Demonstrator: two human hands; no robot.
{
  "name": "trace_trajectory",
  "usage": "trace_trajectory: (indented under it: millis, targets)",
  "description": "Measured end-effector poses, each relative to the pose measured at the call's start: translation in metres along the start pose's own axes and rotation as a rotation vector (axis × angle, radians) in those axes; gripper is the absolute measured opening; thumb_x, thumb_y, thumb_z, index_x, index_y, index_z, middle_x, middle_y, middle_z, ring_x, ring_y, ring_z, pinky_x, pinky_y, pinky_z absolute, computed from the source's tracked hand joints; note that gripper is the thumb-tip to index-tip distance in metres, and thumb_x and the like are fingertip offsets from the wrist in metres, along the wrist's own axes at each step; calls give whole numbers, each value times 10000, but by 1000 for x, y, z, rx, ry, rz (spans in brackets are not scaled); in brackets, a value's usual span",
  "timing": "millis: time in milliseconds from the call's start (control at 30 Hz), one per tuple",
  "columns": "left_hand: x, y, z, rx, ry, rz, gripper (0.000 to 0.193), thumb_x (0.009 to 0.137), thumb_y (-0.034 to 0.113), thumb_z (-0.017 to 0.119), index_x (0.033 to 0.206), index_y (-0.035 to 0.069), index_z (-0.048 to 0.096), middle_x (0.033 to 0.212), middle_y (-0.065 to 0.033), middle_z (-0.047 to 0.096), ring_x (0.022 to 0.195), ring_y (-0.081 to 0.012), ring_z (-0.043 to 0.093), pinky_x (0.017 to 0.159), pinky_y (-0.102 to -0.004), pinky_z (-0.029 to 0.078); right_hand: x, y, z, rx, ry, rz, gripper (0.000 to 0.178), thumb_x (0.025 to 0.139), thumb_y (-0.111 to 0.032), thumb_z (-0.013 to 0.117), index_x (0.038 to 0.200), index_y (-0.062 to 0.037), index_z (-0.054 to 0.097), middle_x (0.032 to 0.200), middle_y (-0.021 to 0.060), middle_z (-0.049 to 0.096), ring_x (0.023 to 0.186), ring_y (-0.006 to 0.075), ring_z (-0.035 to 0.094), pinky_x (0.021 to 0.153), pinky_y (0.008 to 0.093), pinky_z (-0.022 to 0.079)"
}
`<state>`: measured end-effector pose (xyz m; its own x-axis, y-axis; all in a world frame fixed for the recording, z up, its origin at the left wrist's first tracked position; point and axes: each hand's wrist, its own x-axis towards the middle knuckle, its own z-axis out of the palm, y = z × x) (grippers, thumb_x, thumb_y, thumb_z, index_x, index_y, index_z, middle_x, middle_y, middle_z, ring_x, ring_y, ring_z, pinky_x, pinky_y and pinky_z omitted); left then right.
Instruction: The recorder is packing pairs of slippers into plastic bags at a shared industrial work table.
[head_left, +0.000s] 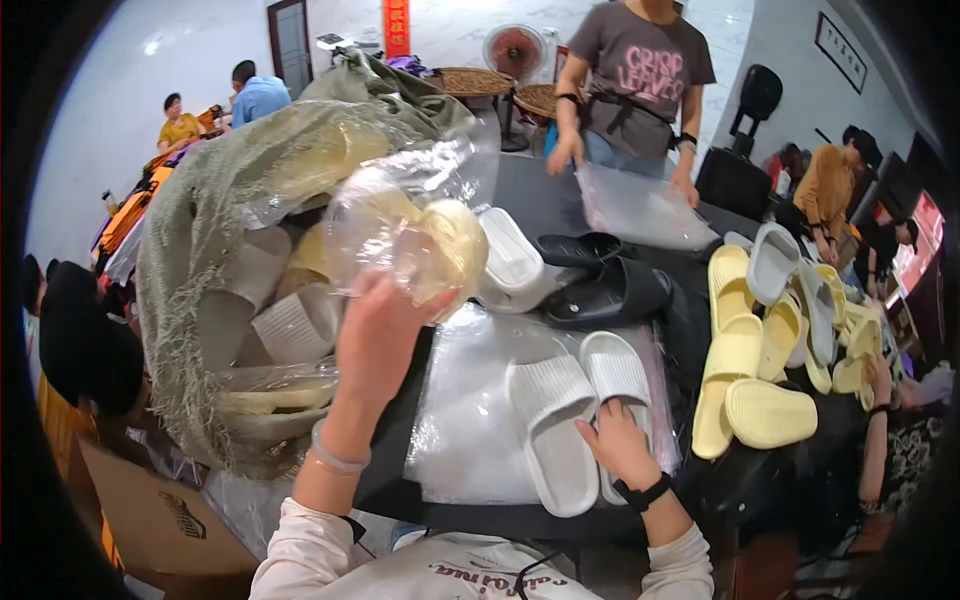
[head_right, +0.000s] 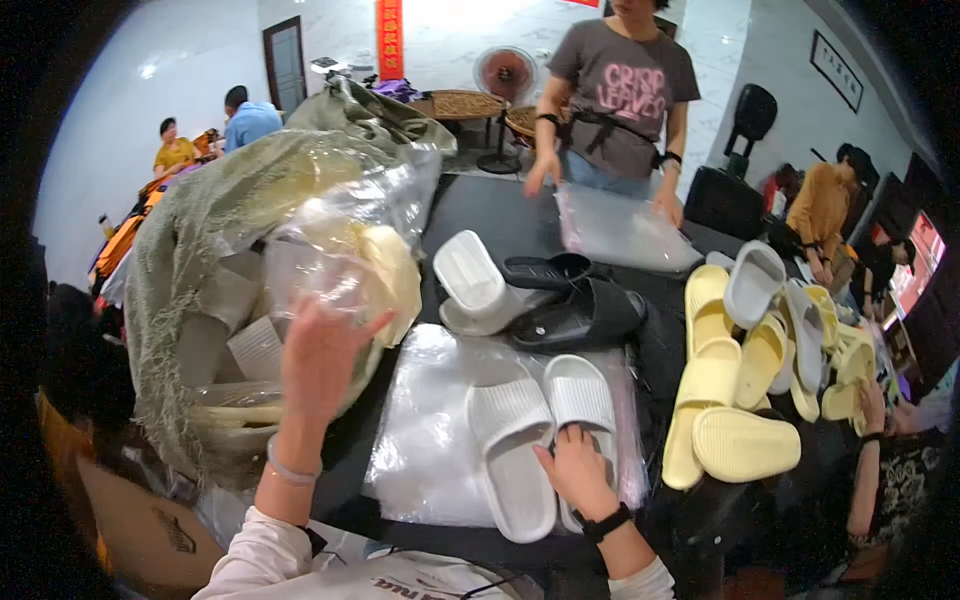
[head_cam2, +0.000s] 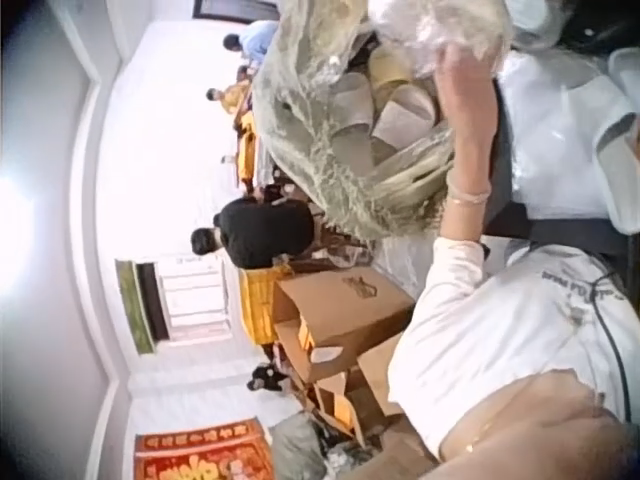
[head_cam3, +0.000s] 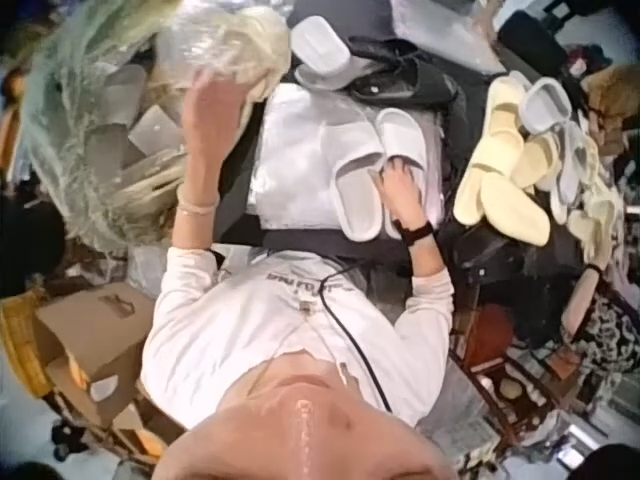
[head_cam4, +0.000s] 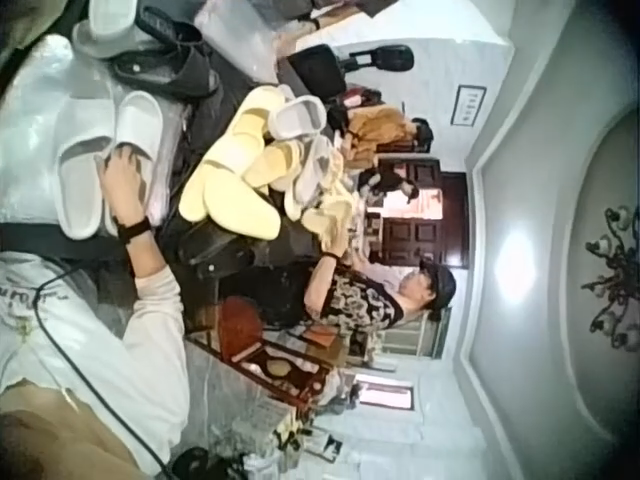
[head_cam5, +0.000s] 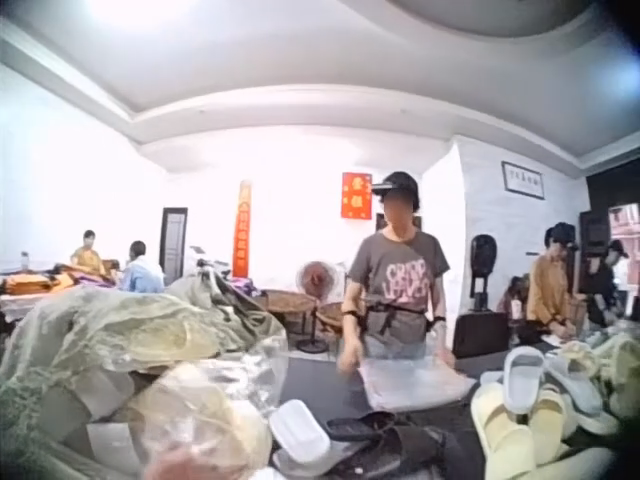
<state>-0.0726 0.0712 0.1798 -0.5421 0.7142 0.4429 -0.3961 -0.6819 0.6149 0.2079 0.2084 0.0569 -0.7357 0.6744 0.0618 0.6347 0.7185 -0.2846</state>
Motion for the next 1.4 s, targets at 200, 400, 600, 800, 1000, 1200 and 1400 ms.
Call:
trace_trajectory:
  millis: [200, 400, 600, 800, 1000, 1200, 1400]
  targets:
    - [7, 7, 21, -410, -169, -42, 123, 903, 199, 485, 907, 97, 555, 1526, -128, 167, 1413, -325, 114, 1049, -687, 187, 0, 7, 8, -45, 19, 11, 477, 879, -371, 549, 1044, 77, 538, 1087, 218, 521, 980, 414, 530, 777, 490, 492]
    - [-20, -20, -41, -978, 76, -147, 285, 859, 173, 467, 605, 113, 353, 1497, -171, 246, 1400, -353, 170, 1067, -692, 90, -3, 1, 3, -52, 15, 28, 462, 876, -380, 554, 1012, 62, 556, 1059, 209, 524, 975, 392, 540, 757, 481, 500]
    - [-95, -30, -88, -612, 315, -404, 619, 895, 479, 468, 1353, 79, 350, 1417, -146, 361, 1325, -336, 322, 1086, -536, 225, -4, 3, 9, -51, 22, 42, 470, 878, -388, 554, 1022, 59, 565, 1083, 210, 521, 972, 396, 542, 758, 478, 500]
    - [-138, -61, -85, -83, 500, -530, 415, 959, 386, 469, 1229, 70, 482, 1140, -61, 578, 1023, -198, 561, 903, -373, 442, 9, 2, -6, 73, 71, 165, 486, 868, -395, 556, 954, 83, 583, 1075, 274, 529, 875, 428, 592, 732, 479, 500]
    - [-127, -87, -111, 113, 617, -386, 278, 897, 178, 601, 1127, 38, 530, 1071, -68, 593, 981, -201, 578, 848, -362, 479, 25, 4, -16, 125, 119, 202, 368, 831, -292, 564, 756, 63, 630, 806, 277, 608, 752, 432, 606, 705, 496, 493]
    - [-127, -99, -118, 172, 675, -428, 357, 905, 142, 562, 1213, 19, 430, 1129, -92, 547, 959, -199, 574, 820, -379, 510, 36, 25, -89, 192, 783, 242, 379, 817, -237, 589, 640, 97, 560, 623, 283, 548, 590, 430, 571, 596, 484, 462]
    - [-133, -100, -117, 199, 647, -403, 335, 909, 131, 550, 1213, 55, 431, 1105, -79, 562, 931, -183, 581, 807, -349, 496, 66, 76, -213, 328, 1211, 492, 473, 852, -301, 500, 745, 152, 585, 710, 340, 577, 683, 485, 587, 669, 500, 454]
